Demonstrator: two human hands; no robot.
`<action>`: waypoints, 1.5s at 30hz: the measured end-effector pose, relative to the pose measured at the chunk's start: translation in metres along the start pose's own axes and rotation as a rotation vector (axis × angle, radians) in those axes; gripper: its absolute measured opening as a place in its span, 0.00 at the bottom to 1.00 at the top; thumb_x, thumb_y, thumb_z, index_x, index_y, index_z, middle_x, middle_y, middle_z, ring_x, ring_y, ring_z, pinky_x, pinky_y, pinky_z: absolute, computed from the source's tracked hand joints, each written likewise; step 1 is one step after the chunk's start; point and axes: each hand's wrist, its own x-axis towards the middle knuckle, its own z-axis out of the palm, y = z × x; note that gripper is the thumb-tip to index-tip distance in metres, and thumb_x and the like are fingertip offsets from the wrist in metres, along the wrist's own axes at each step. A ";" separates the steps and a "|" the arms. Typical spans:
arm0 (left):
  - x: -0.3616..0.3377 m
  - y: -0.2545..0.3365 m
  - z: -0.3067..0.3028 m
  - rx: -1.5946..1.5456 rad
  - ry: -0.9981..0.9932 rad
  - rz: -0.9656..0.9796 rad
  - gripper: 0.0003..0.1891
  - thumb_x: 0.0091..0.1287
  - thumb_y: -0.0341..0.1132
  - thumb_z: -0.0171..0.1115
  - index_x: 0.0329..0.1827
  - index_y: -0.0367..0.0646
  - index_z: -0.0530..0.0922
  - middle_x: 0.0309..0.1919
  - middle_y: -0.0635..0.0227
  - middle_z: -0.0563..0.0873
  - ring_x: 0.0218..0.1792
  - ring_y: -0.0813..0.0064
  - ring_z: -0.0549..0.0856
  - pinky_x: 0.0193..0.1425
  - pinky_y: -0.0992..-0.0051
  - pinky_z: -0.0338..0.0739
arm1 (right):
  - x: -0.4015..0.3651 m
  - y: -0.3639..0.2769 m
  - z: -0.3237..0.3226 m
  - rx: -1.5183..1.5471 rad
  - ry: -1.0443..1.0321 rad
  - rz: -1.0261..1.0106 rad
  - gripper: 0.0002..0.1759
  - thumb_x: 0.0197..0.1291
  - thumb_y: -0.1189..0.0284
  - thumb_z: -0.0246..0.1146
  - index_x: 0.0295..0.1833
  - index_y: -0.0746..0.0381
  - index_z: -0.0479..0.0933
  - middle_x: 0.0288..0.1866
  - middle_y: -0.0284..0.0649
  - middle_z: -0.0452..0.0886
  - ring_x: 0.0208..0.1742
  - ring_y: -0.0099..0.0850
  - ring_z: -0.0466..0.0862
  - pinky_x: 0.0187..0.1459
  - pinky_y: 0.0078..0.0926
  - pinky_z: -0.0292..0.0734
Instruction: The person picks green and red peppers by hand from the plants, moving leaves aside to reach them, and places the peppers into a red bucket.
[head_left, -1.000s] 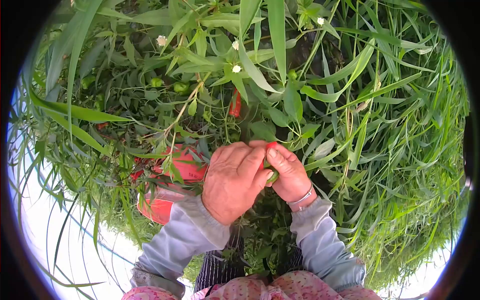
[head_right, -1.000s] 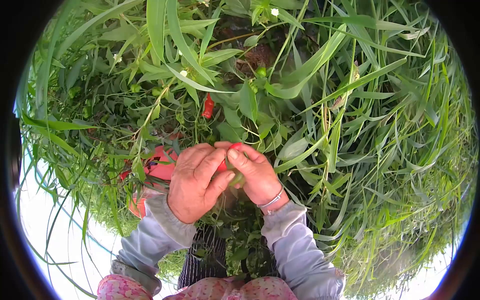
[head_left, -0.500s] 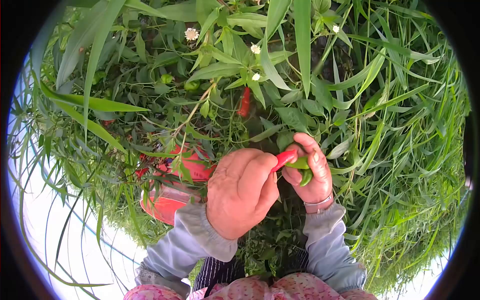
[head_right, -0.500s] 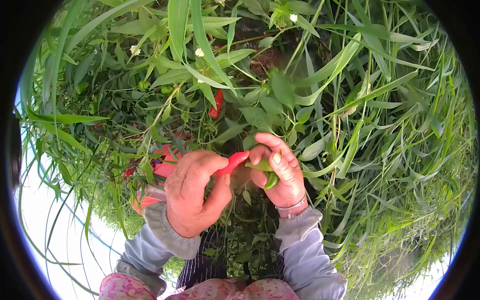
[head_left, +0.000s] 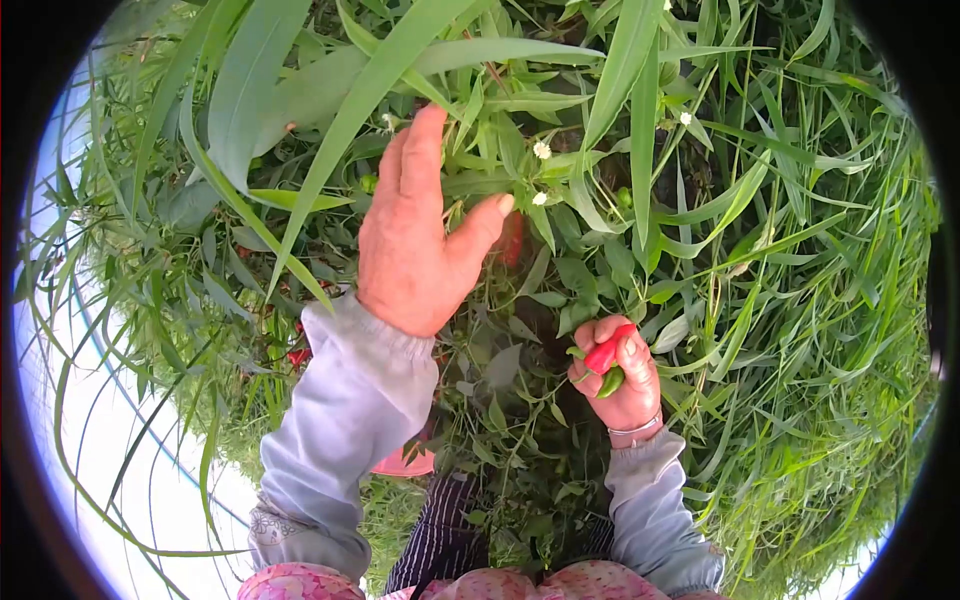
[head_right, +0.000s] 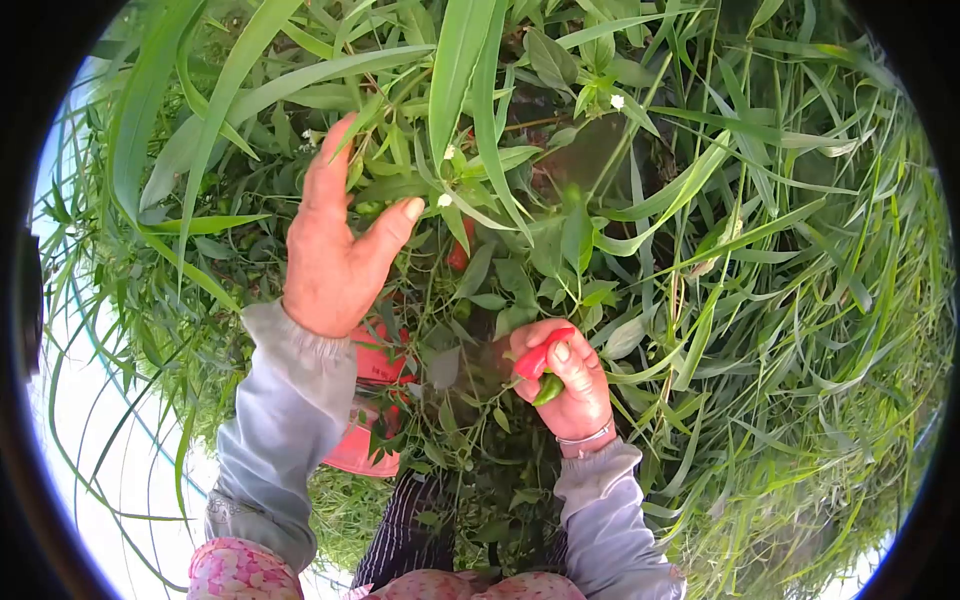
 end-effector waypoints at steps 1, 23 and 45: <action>-0.004 -0.014 0.015 -0.031 -0.090 -0.029 0.27 0.58 0.29 0.61 0.62 0.35 0.64 0.54 0.47 0.74 0.52 0.51 0.77 0.55 0.65 0.73 | -0.001 0.001 0.001 -0.007 0.010 -0.029 0.18 0.59 0.60 0.63 0.46 0.62 0.71 0.39 0.42 0.73 0.24 0.24 0.72 0.25 0.20 0.67; -0.106 0.025 0.083 0.445 -0.581 0.239 0.29 0.57 0.37 0.59 0.63 0.41 0.66 0.64 0.56 0.66 0.63 0.57 0.68 0.64 0.55 0.64 | 0.022 -0.032 -0.029 0.434 0.374 -0.036 0.14 0.66 0.62 0.53 0.51 0.57 0.72 0.37 0.33 0.74 0.23 0.22 0.68 0.24 0.19 0.63; -0.092 -0.055 0.097 -1.114 -0.111 -0.691 0.12 0.70 0.29 0.50 0.55 0.39 0.73 0.46 0.62 0.83 0.43 0.77 0.81 0.48 0.76 0.77 | 0.030 -0.006 0.006 -0.277 0.378 0.219 0.24 0.61 0.66 0.61 0.60 0.64 0.68 0.32 0.40 0.79 0.21 0.24 0.74 0.22 0.18 0.68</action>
